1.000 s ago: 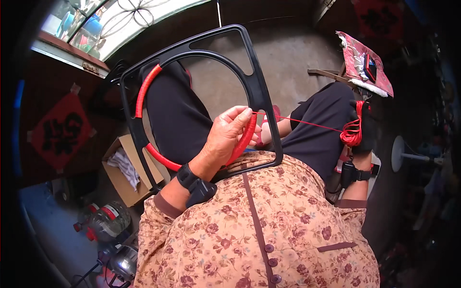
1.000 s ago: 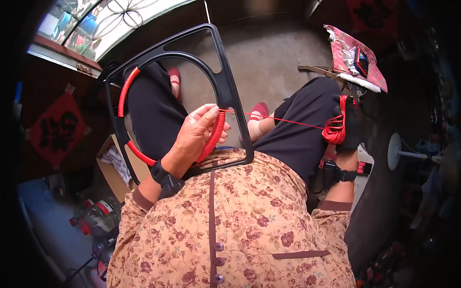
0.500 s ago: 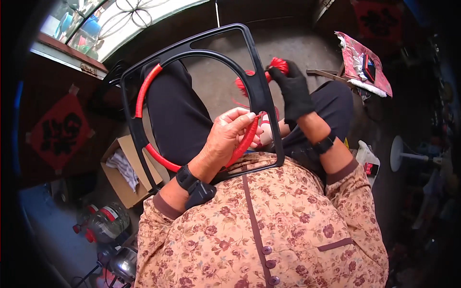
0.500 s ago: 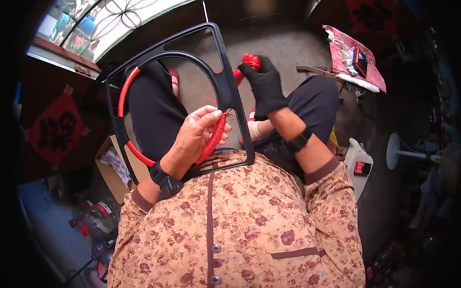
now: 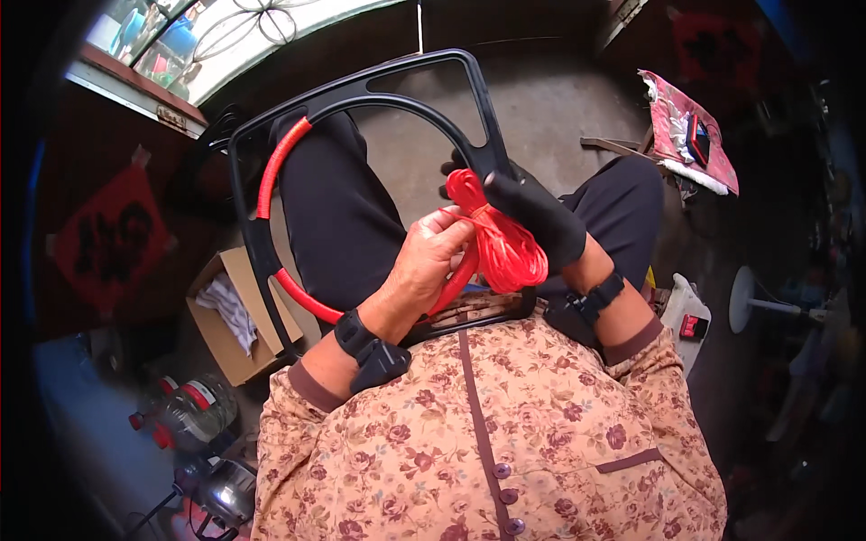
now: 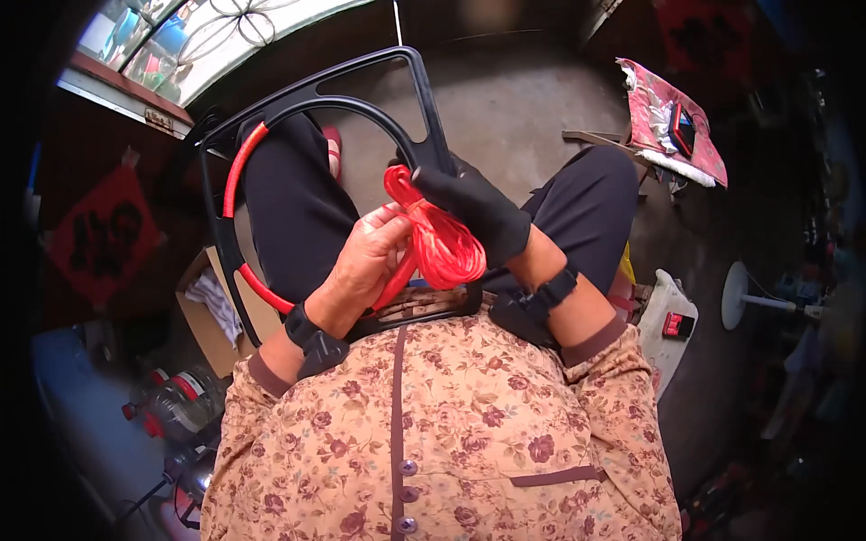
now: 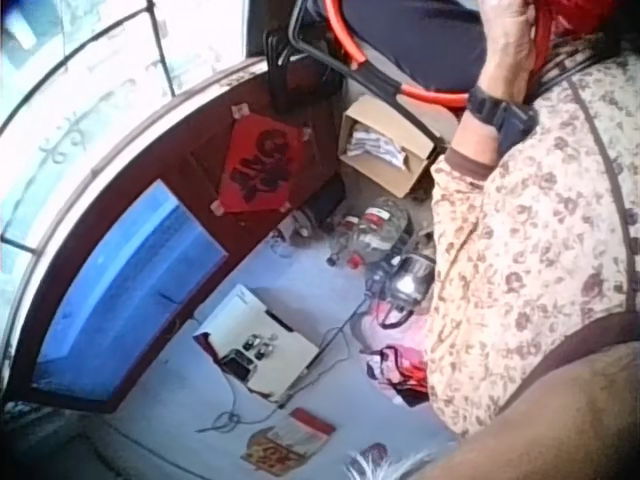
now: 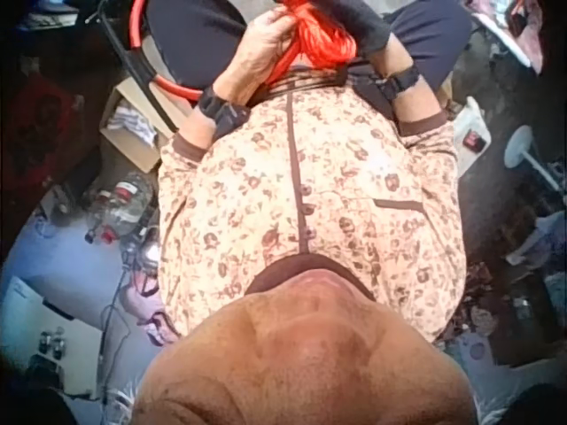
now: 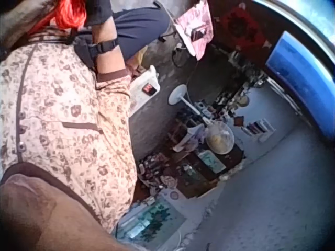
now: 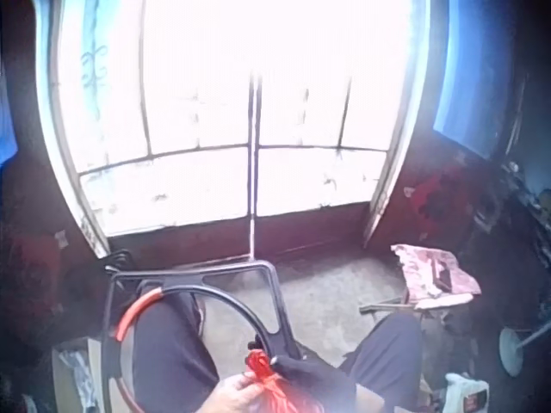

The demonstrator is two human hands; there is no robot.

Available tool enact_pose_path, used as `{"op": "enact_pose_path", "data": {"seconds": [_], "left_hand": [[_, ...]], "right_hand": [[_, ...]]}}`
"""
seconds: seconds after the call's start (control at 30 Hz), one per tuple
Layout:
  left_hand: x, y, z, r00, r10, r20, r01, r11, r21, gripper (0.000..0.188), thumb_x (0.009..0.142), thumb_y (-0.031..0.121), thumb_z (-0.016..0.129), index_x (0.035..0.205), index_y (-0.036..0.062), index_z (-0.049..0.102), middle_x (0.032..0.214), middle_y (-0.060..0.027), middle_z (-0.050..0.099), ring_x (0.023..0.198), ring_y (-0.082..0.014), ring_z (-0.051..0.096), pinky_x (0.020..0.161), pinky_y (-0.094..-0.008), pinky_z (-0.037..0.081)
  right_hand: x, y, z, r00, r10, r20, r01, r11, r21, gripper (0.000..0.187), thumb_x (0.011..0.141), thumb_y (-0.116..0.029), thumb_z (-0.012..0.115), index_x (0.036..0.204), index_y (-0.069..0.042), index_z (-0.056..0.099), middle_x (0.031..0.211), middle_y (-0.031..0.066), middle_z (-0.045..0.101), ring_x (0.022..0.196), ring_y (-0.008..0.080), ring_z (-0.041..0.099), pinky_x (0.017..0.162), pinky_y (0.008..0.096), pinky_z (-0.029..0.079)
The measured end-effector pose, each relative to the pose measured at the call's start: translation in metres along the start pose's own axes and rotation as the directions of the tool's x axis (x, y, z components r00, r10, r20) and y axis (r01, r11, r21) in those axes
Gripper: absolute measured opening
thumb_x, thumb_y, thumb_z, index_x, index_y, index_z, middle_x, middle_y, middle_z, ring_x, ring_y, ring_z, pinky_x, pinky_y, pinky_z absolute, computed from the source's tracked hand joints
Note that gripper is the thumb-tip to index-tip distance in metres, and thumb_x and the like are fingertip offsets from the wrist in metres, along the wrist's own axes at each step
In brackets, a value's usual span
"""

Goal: Wrapping a red decorative thread or fringe around a black plastic circular frame.

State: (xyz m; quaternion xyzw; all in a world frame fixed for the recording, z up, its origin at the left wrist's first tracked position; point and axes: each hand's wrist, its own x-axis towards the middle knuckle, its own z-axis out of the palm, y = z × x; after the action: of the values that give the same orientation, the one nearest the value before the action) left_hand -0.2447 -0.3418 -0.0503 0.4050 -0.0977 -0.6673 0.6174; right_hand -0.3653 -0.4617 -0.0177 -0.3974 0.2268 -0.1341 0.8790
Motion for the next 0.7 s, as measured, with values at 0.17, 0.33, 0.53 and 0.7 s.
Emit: {"op": "enact_pose_path", "data": {"seconds": [0.17,0.33,0.53,0.7], "left_hand": [[-0.002,-0.001,0.003,0.993,0.084,-0.078,-0.063,0.97,0.236,0.012,0.094,0.014,0.062,0.099,0.0033,0.064,0.082,0.0034,0.062,0.063,0.0005,0.047,0.053,-0.0164,0.037],[-0.003,0.002,0.005,0.993,0.1,-0.054,-0.081,0.957,0.279,0.01,0.093,0.015,0.064,0.095,0.005,0.065,0.081,0.0039,0.063,0.06,0.0027,0.048,0.05,-0.0143,0.036],[-0.003,0.001,0.005,0.995,0.092,-0.031,-0.083,0.973,0.216,0.011,0.094,0.015,0.062,0.096,0.0035,0.064,0.082,0.0015,0.064,0.062,0.0001,0.056,0.05,-0.0138,0.042],[-0.002,0.001,0.004,0.999,0.047,-0.027,-0.042,0.985,0.169,0.012,0.097,0.013,0.058,0.099,0.0016,0.062,0.086,-0.001,0.065,0.066,-0.004,0.06,0.056,-0.0159,0.048]], "right_hand": [[-0.027,0.012,-0.009,0.988,-0.101,-0.12,0.061,0.953,-0.296,0.037,0.086,-0.014,0.067,0.119,-0.002,0.055,0.104,0.0026,0.061,0.095,0.0095,0.058,0.084,0.0263,0.048],[-0.056,0.016,-0.011,0.965,-0.056,-0.258,-0.072,0.884,-0.463,0.037,0.084,-0.021,0.07,0.114,-0.001,0.06,0.095,0.0025,0.061,0.086,0.0082,0.056,0.076,0.0246,0.047],[-0.056,0.03,-0.013,0.98,-0.058,-0.193,-0.031,0.903,-0.429,0.036,0.083,-0.02,0.069,0.113,-0.002,0.06,0.098,0.0025,0.062,0.083,0.008,0.056,0.071,0.0242,0.048],[-0.059,0.043,-0.021,0.986,0.091,-0.142,-0.134,0.936,-0.326,0.031,0.085,-0.014,0.064,0.114,-0.002,0.061,0.093,0.0013,0.063,0.078,0.0083,0.057,0.068,0.0236,0.048]]}}
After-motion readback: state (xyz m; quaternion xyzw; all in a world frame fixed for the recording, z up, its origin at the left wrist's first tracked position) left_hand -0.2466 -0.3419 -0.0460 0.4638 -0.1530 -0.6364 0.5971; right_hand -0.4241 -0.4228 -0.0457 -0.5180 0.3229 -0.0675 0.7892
